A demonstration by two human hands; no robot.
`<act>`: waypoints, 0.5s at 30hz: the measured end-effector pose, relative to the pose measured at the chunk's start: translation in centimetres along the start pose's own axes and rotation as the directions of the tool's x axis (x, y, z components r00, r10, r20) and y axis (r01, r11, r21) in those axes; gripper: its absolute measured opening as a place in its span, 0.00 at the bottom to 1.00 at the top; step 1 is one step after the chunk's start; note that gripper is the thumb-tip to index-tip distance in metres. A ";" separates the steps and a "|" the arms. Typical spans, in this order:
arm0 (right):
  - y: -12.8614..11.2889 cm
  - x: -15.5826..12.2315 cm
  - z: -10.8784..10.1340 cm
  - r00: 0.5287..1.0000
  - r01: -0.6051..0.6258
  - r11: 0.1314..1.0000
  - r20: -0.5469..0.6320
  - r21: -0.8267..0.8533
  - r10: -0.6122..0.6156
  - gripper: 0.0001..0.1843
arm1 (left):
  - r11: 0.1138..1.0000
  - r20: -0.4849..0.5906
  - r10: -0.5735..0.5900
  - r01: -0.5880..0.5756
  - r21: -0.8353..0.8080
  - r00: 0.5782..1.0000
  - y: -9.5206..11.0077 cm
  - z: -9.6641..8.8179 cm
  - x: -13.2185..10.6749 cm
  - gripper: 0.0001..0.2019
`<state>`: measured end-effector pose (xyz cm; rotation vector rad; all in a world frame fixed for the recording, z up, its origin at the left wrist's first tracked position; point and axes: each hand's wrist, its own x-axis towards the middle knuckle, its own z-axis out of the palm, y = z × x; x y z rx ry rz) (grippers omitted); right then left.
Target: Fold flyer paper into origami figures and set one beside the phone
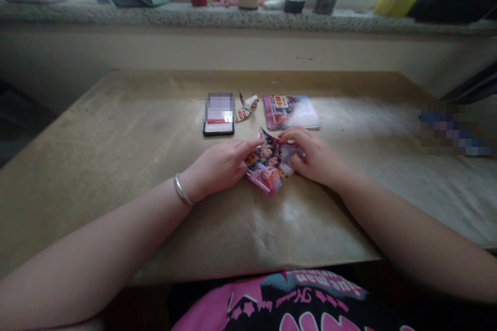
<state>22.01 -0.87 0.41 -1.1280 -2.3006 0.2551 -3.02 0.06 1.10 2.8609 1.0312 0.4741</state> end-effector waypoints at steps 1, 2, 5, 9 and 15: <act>0.0 0.0 0.0 1.000 -0.008 1.000 -0.002 -0.013 0.008 0.23 | 1.000 0.002 -0.002 0.002 0.004 1.000 0.0 0.0 0.0 0.28; 0.1 0.0 0.0 1.000 -0.009 1.000 0.000 -0.030 0.009 0.21 | 1.000 0.009 -0.001 0.001 0.009 1.000 0.1 0.0 0.0 0.27; 0.1 0.0 0.0 0.999 0.024 0.994 0.032 -0.104 -0.021 0.13 | 1.000 0.016 0.019 -0.019 0.002 1.000 0.1 0.0 0.2 0.19; 0.1 0.0 -0.1 0.998 0.058 0.971 0.028 -0.234 -0.053 0.11 | 1.000 0.026 -0.008 0.009 -0.022 1.000 0.2 0.0 0.3 0.13; 0.5 0.1 0.0 0.995 0.096 0.950 0.056 -0.296 -0.083 0.12 | 0.988 -0.046 -0.128 0.132 0.080 0.991 0.5 0.1 0.1 0.14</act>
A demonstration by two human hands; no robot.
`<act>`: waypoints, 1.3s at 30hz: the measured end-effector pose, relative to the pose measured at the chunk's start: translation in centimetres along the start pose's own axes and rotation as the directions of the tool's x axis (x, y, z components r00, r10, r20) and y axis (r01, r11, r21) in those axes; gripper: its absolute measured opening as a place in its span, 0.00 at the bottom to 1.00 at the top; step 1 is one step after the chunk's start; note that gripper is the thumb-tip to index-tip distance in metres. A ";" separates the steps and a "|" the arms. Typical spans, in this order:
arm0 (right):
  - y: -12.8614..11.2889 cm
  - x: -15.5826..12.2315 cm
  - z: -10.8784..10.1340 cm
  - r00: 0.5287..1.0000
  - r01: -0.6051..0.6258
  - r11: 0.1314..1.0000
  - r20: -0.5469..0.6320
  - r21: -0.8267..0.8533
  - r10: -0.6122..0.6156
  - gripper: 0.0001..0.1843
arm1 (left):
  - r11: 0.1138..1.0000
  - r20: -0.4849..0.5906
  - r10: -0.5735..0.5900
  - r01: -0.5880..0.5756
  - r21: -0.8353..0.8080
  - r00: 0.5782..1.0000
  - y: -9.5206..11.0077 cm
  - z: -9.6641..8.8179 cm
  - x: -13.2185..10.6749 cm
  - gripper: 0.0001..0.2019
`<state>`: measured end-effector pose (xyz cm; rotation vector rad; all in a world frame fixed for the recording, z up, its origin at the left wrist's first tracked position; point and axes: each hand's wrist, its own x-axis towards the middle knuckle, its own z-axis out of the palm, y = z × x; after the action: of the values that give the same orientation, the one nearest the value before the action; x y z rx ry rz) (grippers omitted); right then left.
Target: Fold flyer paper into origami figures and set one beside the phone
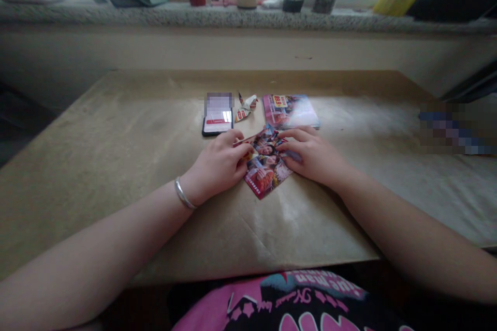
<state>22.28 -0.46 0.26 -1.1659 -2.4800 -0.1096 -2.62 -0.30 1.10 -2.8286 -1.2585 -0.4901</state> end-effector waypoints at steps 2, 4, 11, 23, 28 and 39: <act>0.1 0.1 0.1 1.000 0.025 1.000 0.009 0.010 -0.025 0.12 | 0.996 -0.005 -0.063 0.063 0.065 0.998 0.0 0.1 -0.2 0.15; 0.2 0.2 0.3 0.999 0.032 0.999 0.027 0.019 -0.033 0.14 | 0.990 -0.012 -0.106 0.107 0.097 0.994 0.0 0.2 -0.3 0.15; 0.3 0.4 0.6 0.993 0.001 0.993 0.117 0.122 -0.015 0.23 | 0.980 -0.083 0.007 0.010 0.199 0.997 0.3 0.1 -0.4 0.14; 0.7 0.5 1.2 0.994 0.038 0.969 0.094 0.244 -0.063 0.27 | 0.976 0.066 0.206 -0.210 0.063 0.976 -0.7 0.7 0.2 0.19; 0.8 0.5 1.2 0.989 0.072 0.963 0.104 0.259 -0.101 0.27 | 0.966 0.218 0.256 -0.257 -0.023 0.942 -0.7 0.7 0.0 0.26; 2.2 -0.2 -0.4 0.982 0.069 0.975 0.160 0.214 -0.104 0.23 | 0.978 0.346 0.204 -0.209 -0.023 0.916 -0.8 -0.2 -0.1 0.45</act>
<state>24.17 0.72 0.35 -1.0175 -2.6152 0.2293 -3.35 0.13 1.18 -3.0808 -0.9687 0.0286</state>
